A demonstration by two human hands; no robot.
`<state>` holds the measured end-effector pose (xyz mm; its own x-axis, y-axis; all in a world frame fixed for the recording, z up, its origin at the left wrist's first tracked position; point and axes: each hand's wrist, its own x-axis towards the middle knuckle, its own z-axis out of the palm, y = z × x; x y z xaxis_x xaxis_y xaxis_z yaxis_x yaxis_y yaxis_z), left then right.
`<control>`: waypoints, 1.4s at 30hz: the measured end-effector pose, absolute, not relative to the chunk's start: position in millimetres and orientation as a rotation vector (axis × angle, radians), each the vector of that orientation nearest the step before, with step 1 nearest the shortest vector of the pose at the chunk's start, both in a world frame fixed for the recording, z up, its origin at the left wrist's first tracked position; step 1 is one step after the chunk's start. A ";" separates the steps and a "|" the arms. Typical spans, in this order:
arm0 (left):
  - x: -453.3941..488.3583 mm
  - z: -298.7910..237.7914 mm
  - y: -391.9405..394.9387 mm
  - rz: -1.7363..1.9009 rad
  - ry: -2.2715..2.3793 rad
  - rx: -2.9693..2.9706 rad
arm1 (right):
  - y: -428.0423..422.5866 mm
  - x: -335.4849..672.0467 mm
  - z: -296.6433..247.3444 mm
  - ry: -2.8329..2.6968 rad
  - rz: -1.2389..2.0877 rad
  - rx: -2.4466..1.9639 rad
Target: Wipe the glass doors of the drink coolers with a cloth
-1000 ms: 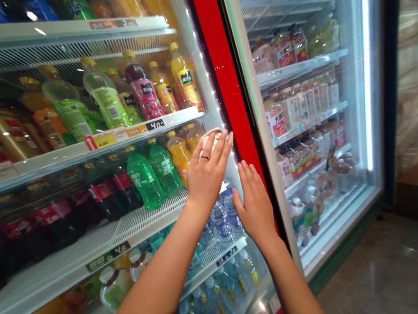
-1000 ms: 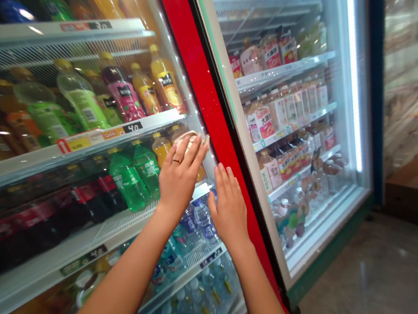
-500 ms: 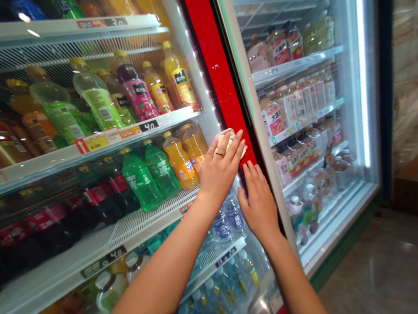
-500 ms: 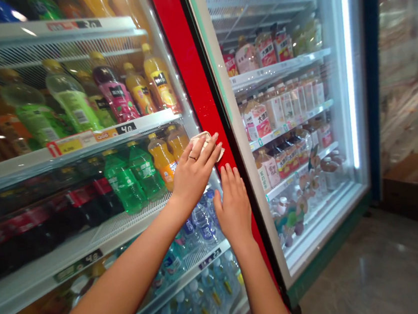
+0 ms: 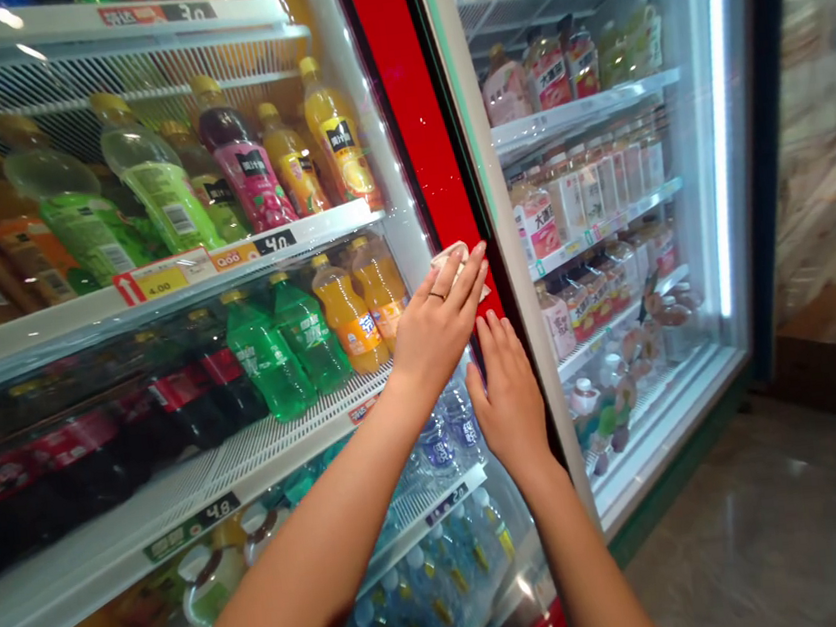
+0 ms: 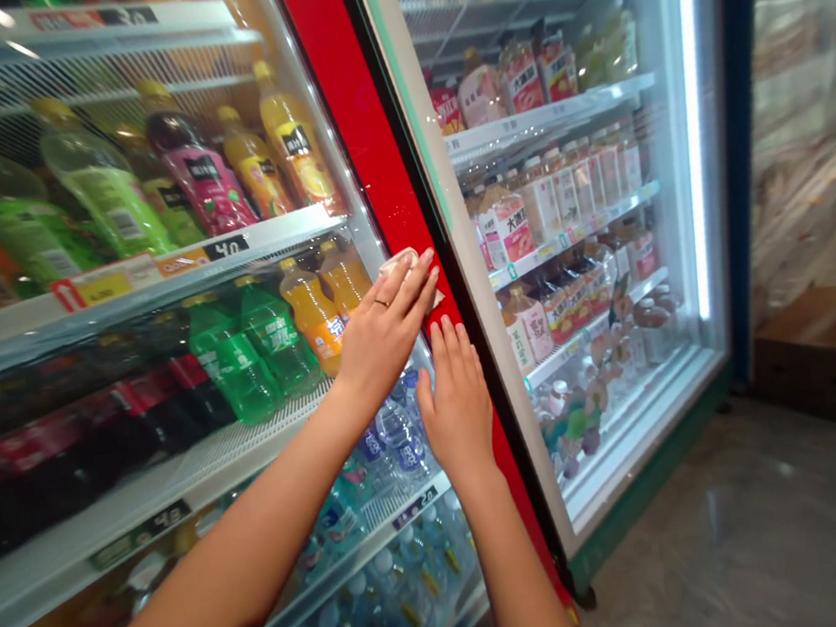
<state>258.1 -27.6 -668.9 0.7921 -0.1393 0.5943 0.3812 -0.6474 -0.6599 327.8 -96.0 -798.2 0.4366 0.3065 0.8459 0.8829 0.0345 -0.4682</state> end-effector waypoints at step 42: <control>246.0 -670.0 -37.6 -0.773 -0.258 -2.130 | -89.3 340.9 -824.1 -1.072 -0.635 -1.450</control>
